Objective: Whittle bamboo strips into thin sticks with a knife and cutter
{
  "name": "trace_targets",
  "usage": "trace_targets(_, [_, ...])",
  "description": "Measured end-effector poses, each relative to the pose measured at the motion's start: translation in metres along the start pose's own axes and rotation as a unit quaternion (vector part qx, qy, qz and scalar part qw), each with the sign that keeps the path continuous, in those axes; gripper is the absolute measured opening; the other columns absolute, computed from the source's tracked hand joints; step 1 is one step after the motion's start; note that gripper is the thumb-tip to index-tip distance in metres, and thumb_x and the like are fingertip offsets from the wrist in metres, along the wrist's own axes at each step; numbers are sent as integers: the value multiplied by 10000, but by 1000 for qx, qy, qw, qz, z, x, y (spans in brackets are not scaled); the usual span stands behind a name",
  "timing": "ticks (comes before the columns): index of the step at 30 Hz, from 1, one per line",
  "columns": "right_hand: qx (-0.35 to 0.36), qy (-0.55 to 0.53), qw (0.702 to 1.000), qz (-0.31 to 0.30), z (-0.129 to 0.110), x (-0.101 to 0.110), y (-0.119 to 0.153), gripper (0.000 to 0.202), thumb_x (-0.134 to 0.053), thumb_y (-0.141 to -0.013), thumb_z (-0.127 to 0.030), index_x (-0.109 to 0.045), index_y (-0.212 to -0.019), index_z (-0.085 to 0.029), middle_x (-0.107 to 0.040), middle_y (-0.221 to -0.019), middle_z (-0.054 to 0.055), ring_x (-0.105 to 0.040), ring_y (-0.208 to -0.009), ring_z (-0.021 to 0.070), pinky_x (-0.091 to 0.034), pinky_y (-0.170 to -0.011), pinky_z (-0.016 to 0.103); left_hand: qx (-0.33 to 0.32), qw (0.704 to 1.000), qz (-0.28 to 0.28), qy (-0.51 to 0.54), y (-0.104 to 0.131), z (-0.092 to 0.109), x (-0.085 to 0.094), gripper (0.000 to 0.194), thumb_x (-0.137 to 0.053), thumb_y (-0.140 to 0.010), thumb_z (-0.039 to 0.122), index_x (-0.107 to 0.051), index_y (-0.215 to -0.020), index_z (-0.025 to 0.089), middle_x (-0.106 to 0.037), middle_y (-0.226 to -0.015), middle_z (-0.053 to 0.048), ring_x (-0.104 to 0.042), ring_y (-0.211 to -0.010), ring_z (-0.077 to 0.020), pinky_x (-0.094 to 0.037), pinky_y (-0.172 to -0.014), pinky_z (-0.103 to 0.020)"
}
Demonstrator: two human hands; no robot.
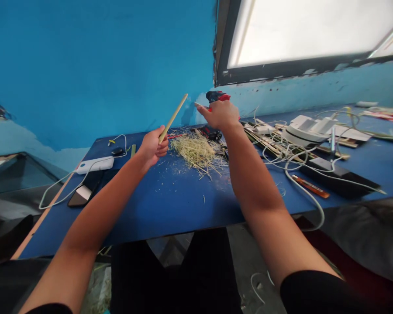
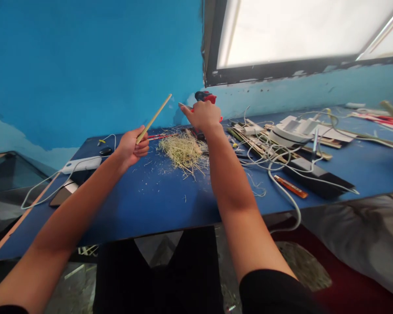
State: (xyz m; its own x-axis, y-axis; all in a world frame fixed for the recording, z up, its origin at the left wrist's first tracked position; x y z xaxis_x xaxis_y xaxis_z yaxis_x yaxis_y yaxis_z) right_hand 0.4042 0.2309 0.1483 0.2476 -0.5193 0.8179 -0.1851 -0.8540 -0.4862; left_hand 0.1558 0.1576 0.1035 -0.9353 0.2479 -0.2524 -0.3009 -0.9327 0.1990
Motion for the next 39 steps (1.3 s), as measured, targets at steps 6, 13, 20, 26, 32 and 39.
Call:
trace_targets(6, [-13,-13,999,-36,1,-3,-3,620,-549,-1005,-697,-771,-1142,-135,-749,-1204,279,-694,-1082,402,-507,-893,530,-14,1000,15,2,-10,0,13,529,-331,-1176,377,-375,-669,232,-257,-363,96,-191,-262,-40,-119,-319,-175])
trace_targets(13, [133,-111,985,-6,-54,11,13,409,-414,-1092,-500,-601,-832,-246,-695,-892,107,-621,-879,259,-429,-812,402,-3,996,-24,85,-9,1,10,571,-305,-1179,391,-318,-631,230,-236,-363,89,-201,-263,-41,-118,-330,-183])
trace_targets(20, [284,-106,949,-81,-133,15,63,535,-354,-1102,-611,-419,-708,-256,-477,-688,26,-436,-692,203,-333,-752,390,-50,985,-2,167,1,17,10,561,-307,-1176,396,-340,-643,225,-235,-379,95,-207,-261,-47,-131,-325,-184])
trace_targets(26, [324,-69,938,-103,-152,24,85,583,-318,-1087,-661,-470,-707,-247,-441,-650,24,-408,-652,201,-311,-743,379,-117,981,69,142,-1,32,28,517,-421,-1148,400,-385,-662,229,-311,-387,94,-247,-266,-45,-130,-329,-190])
trace_targets(32, [296,-65,949,-84,-150,28,83,553,-355,-1077,-644,-490,-717,-246,-446,-661,27,-405,-659,202,-313,-753,379,-132,981,59,130,3,37,29,510,-494,-1120,460,-360,-682,235,-286,-397,98,-239,-279,-42,-125,-353,-198])
trace_targets(39, [245,-81,966,-18,-128,40,66,623,-266,-1082,-723,-431,-704,-256,-451,-680,50,-436,-688,223,-314,-731,393,-101,987,-24,121,18,34,7,499,-479,-1126,463,-387,-691,235,-260,-406,98,-217,-286,-48,-107,-365,-190])
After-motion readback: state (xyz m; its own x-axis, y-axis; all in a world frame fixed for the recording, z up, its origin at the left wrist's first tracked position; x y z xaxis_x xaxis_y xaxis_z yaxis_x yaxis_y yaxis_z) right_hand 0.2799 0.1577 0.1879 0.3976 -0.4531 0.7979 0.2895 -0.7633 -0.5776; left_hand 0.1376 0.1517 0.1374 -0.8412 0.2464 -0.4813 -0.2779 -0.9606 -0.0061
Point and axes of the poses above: each hand's wrist, its own y-axis away from the middle knuckle, its own x-axis out of the back of the hand, z = x × y, the point moved 7 cm from there along -y, towards the middle knuckle
